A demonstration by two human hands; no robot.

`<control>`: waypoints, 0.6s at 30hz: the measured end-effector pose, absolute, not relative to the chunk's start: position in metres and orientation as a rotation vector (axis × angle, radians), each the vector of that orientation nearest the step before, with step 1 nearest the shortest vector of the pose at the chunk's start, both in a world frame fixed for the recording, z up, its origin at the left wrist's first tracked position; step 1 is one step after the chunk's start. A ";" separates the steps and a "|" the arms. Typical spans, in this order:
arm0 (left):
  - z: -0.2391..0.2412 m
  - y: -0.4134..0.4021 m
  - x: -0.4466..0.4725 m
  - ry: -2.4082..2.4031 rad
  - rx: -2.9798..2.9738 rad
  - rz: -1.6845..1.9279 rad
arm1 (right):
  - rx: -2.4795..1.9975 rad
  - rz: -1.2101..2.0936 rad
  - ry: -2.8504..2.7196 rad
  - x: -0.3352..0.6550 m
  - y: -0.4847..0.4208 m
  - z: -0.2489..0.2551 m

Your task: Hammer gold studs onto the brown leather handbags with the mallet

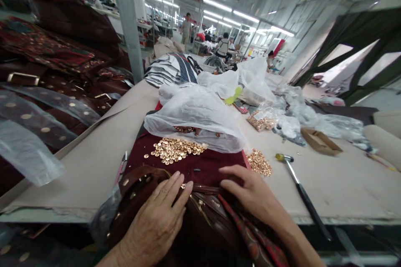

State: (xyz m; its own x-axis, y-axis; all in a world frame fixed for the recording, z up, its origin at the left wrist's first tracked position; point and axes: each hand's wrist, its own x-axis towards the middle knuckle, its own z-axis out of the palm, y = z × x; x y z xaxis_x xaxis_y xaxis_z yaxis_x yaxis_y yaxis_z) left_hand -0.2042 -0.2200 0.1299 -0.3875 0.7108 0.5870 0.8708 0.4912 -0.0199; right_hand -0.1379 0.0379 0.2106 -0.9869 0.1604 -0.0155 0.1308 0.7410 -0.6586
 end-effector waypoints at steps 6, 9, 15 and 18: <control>0.124 -0.219 -0.202 -2.231 -1.282 -0.361 | -0.888 -0.238 -2.678 -0.046 0.182 0.150; 0.126 -0.215 -0.197 -2.279 -1.200 -0.356 | -1.017 -0.315 -2.765 -0.012 0.215 0.129; 0.124 -0.217 -0.192 -2.272 -1.137 -0.293 | -1.166 -0.109 -2.716 -0.009 0.220 0.129; 0.121 -0.222 -0.197 -2.297 -1.211 -0.320 | -1.181 -0.006 -2.686 -0.011 0.208 0.142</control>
